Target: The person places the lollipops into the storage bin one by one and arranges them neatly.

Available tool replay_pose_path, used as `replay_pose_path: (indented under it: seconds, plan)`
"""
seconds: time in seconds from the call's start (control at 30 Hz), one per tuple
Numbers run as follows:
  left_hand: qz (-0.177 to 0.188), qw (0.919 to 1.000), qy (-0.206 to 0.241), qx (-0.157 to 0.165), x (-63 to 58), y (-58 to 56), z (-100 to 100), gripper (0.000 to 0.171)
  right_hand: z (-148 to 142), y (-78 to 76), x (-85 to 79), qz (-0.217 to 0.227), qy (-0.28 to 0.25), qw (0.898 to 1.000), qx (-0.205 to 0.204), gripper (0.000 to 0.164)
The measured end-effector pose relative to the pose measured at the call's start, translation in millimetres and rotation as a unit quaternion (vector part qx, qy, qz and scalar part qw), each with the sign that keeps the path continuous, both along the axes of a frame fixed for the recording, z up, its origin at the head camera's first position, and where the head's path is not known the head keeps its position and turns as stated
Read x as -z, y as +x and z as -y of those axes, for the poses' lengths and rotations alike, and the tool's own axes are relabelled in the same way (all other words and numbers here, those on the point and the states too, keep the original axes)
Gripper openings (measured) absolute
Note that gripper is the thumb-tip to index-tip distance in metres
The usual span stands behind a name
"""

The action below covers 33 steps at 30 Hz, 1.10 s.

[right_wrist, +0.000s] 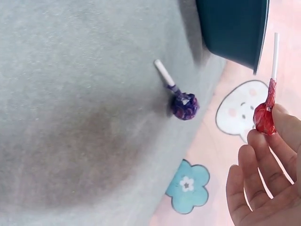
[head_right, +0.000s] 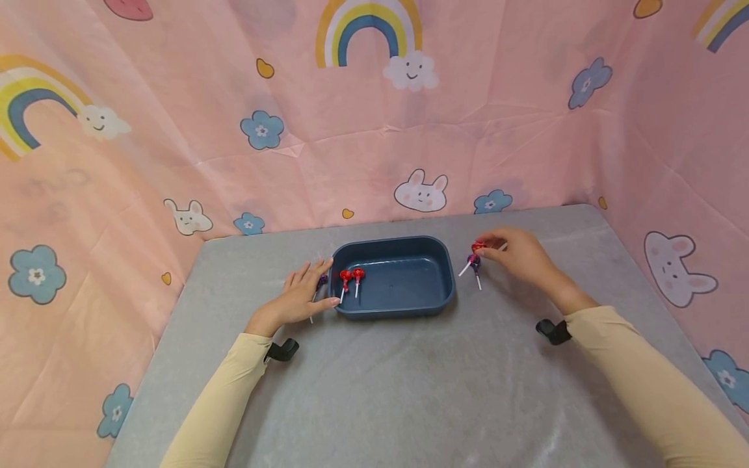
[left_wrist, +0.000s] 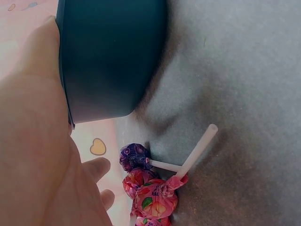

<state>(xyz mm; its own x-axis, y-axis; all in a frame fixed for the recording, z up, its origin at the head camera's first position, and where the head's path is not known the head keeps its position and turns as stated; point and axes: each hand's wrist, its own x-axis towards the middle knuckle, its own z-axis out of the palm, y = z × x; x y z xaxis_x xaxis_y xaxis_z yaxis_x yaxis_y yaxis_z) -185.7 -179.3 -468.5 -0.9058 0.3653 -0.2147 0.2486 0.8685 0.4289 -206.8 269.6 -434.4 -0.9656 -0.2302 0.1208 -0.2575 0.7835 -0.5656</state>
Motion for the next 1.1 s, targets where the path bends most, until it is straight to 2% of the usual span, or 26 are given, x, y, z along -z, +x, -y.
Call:
replay_pose_path:
  seconds: [0.37,1.1]
  plan:
    - [0.002,1.0000,-0.004,0.004,0.6,-1.1,0,0.095,20,-7.0,-7.6,0.004,-0.005,0.999,-0.032,0.035]
    - [0.012,0.9998,-0.014,-0.002,2.7,-3.2,1,0.095,62,-22.1,-2.3,0.019,-0.010,0.997,-0.076,0.032]
